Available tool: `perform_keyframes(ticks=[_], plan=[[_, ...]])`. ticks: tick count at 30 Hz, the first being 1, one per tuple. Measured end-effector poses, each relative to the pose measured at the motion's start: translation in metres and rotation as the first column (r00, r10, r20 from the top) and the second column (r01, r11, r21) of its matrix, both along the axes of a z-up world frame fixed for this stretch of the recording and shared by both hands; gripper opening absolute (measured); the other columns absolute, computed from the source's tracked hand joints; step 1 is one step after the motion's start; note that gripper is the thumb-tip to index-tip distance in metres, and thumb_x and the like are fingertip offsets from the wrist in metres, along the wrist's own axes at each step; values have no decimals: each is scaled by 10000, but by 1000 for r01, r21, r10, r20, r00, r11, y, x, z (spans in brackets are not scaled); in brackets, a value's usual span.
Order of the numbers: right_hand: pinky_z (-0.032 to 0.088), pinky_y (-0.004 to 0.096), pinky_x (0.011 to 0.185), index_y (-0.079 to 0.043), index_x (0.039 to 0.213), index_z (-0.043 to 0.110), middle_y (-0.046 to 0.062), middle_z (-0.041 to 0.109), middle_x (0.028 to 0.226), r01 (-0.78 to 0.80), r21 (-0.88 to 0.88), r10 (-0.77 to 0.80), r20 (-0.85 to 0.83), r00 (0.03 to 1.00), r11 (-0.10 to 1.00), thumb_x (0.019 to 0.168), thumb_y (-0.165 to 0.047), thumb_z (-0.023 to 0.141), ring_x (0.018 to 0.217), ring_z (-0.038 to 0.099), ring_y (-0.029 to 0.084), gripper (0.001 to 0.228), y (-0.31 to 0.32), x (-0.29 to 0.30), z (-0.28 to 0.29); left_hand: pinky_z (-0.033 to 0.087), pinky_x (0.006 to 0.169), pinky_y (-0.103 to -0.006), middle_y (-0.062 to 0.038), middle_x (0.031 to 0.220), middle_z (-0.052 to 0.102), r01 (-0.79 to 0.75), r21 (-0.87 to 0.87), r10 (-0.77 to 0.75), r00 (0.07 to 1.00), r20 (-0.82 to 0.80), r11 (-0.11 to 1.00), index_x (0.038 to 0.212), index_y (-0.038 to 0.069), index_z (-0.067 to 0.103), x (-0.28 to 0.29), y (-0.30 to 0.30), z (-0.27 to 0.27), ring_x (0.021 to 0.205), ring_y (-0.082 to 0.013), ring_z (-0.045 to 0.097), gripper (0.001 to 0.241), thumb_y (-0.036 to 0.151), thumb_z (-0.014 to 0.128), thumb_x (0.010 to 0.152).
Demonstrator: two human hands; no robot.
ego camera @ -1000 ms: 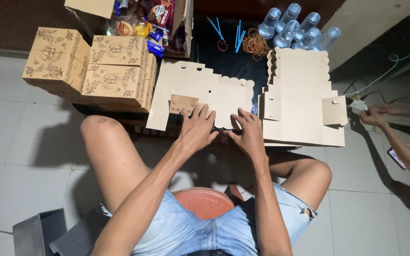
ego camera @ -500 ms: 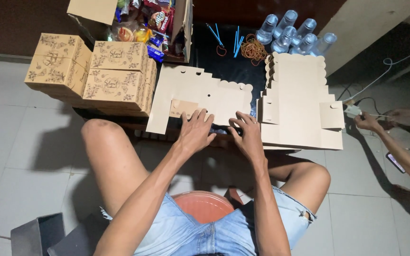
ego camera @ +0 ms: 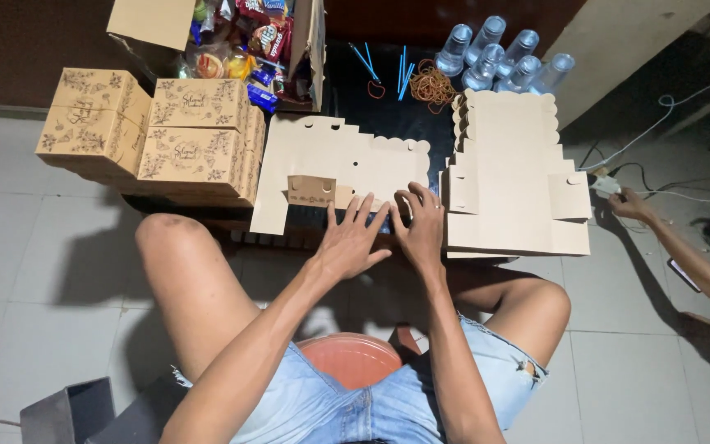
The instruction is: Folding a cardboard box and packing snack items into it.
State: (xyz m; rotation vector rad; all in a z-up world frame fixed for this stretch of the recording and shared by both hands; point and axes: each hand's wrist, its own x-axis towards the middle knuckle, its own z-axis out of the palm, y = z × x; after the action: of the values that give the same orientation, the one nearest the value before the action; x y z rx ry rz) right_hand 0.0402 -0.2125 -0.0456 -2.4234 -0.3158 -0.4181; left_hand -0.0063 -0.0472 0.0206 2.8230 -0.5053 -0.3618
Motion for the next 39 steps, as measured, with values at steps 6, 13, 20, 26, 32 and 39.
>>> perform_keyframes(ticks=[6,13,20,26,32,39], plan=[[464,477,1058,-90,1225,693,162,580,1358,44,-11,-43,92,995,999,907,-226,789,1356,519,354,359,1,2,-13,119,1137,-791,-243,1692,159,47,147,-47,999,-3,988,1643,135,235,-6,-5,-6,1546,-475,143,933,654,553,935],[434,504,1115,-98,1293,674,198,545,1400,72,-17,-71,40,997,997,942,-223,759,1389,486,379,383,4,0,-8,122,1135,-796,-226,1678,213,50,166,-49,999,-8,985,1635,133,237,1,-4,-17,1543,-445,192,890,603,561,952],[428,528,1112,-128,1436,591,223,503,1457,47,-15,-48,-38,998,999,947,7,622,1421,458,413,508,0,-3,-7,124,1133,-804,-217,1678,227,34,152,-33,999,-8,988,1623,110,264,2,-4,-20,1540,-439,207,900,586,596,936],[426,515,1127,-161,1475,550,198,503,1470,42,-82,-46,-52,998,996,1024,-199,610,1432,458,387,457,0,-1,-8,134,1136,-801,-213,1684,213,30,149,-26,999,-29,988,1623,95,257,1,-3,-14,1545,-437,193,902,540,628,932],[451,531,1087,-180,1511,513,204,493,1474,34,-38,-37,-89,995,999,976,-9,575,1420,464,414,565,-1,-3,-3,136,1136,-801,-202,1689,209,27,143,-21,999,-39,989,1627,101,252,2,-2,-15,1549,-428,188,898,516,641,931],[432,524,1111,-104,1478,543,227,496,1478,-2,-23,0,-100,995,1000,987,-90,579,1429,460,409,493,-3,-4,6,127,1147,-793,-185,1688,226,12,122,-5,999,-54,993,1621,114,274,3,-1,-12,1552,-412,194,885,498,658,922]])
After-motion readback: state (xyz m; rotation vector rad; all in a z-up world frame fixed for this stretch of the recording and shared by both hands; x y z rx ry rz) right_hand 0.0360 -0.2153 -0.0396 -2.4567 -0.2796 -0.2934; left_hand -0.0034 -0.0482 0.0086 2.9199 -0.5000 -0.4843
